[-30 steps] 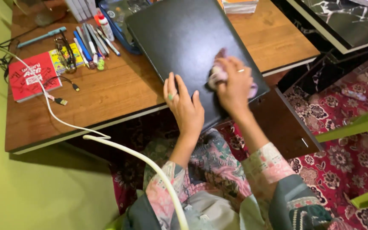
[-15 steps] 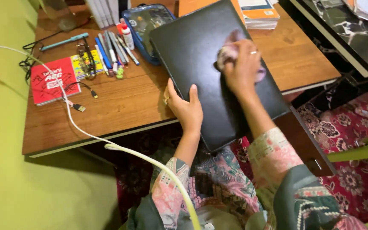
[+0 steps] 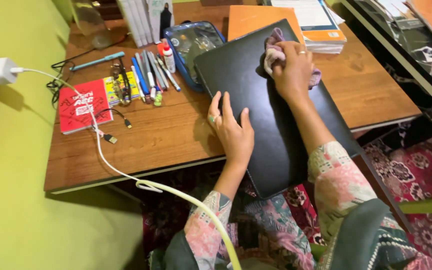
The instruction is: The person wipes a black folder with a floral design using a purple cloth. They clean both the front and back covers, then flip the folder over to wipe the other side. The folder is placed back on the desk after cleaning.
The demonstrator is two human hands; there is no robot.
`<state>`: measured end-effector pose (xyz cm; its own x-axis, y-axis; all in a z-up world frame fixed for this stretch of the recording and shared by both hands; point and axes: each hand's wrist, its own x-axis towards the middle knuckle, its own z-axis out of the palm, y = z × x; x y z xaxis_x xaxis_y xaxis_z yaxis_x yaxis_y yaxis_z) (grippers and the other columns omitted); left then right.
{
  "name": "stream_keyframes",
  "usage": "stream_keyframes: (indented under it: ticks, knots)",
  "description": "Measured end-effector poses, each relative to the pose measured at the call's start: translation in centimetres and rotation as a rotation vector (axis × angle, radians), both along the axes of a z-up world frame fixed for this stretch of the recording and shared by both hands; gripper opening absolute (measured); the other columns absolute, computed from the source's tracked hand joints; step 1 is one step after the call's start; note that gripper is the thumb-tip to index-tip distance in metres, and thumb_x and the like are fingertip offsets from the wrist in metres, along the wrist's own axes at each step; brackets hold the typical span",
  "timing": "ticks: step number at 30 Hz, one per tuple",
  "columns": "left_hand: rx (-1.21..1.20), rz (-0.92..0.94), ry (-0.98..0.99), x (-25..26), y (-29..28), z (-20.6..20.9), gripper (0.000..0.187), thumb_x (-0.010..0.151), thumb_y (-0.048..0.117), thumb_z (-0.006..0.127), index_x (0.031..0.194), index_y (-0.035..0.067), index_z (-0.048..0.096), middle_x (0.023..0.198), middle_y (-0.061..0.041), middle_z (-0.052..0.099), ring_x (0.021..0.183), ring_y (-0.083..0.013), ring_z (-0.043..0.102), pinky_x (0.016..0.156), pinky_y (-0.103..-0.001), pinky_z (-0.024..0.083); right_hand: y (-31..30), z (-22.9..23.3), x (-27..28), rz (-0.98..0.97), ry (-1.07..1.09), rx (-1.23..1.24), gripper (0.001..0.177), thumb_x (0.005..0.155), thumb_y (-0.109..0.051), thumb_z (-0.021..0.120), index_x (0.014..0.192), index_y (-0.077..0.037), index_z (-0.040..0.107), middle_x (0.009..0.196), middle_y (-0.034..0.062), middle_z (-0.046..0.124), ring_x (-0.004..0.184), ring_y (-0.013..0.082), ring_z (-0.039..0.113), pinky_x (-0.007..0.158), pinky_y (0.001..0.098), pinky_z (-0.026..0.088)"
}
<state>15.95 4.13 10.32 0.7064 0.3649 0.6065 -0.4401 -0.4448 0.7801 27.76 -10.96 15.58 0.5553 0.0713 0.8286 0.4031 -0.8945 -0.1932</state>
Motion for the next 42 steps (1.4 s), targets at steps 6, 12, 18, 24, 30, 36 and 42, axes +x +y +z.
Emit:
stream_keyframes:
  ticks: [6,12,18,24,30,36,42]
  knots:
    - [-0.066,0.039,0.022,0.0,-0.2,-0.3,0.070,0.085,0.008,0.077,0.146,-0.006,0.047,0.158,-0.027,0.036,0.145,-0.0457,0.036,0.120,-0.053,0.026,8.8,0.8,-1.5,0.406,0.126,-0.139,0.038,0.072,-0.013,0.080,0.109,-0.013,0.069,0.116,0.0137,0.069,0.105,0.0391,0.061,0.086,0.0504,0.047]
    - [-0.104,0.020,0.038,0.1,-0.2,-0.6,0.068,0.088,0.010,0.078,0.147,-0.004,0.047,0.162,-0.027,0.032,0.148,-0.0452,0.034,0.122,-0.052,0.027,5.5,1.5,2.0,0.374,0.118,-0.091,0.042,0.077,-0.001,0.071,0.117,-0.014,0.070,0.122,0.0113,0.070,0.113,0.0395,0.063,0.094,0.0491,0.049]
    - [-0.208,-0.022,0.108,0.0,-0.2,-0.1,0.077,0.089,0.013,0.077,0.152,-0.003,0.036,0.162,-0.028,0.029,0.148,-0.0446,0.032,0.120,-0.050,0.029,-7.6,-1.4,4.1,-0.001,0.104,0.038,0.046,0.082,0.000,0.067,0.128,-0.007,0.066,0.118,0.0205,0.068,0.108,0.0427,0.061,0.091,0.0497,0.048]
    - [-0.409,-0.012,0.327,-0.3,-0.1,0.5,0.091,0.082,0.023,0.082,0.152,-0.002,0.030,0.153,-0.025,0.039,0.139,-0.0404,0.039,0.116,-0.047,0.032,-14.9,-5.7,-4.3,0.230,0.485,0.659,0.028,0.108,-0.018,0.062,0.107,0.010,0.060,0.093,0.0039,0.058,0.083,0.0097,0.054,0.078,0.0233,0.044]
    - [-0.517,-0.085,0.396,-1.3,-0.1,0.7,0.087,0.081,0.028,0.081,0.150,0.001,0.038,0.141,-0.021,0.053,0.132,-0.0342,0.050,0.113,-0.043,0.039,-13.1,-4.3,-9.2,-0.053,0.499,0.720,0.036,0.091,-0.011,0.063,0.125,0.002,0.061,0.096,0.0043,0.065,0.077,0.0097,0.058,0.068,0.0247,0.048]
    - [-0.613,-0.220,0.208,-4.0,0.6,3.1,0.078,0.088,0.023,0.075,0.150,-0.003,0.037,0.144,-0.022,0.050,0.132,-0.0307,0.050,0.112,-0.042,0.038,-14.0,-5.3,-10.1,0.093,0.501,0.865,0.032,0.094,-0.013,0.067,0.123,0.001,0.064,0.103,0.0020,0.066,0.086,0.0086,0.060,0.074,0.0238,0.048]
    - [-1.030,-1.015,-0.081,-5.9,0.4,7.9,0.065,0.114,0.040,0.041,0.163,-0.001,0.029,0.161,-0.015,0.040,0.144,-0.0236,0.042,0.123,-0.037,0.033,-10.2,-5.4,-11.8,0.332,0.647,1.308,0.029,0.097,-0.022,0.058,0.125,-0.013,0.064,0.109,-0.0005,0.067,0.094,0.0097,0.064,0.081,0.0246,0.052]
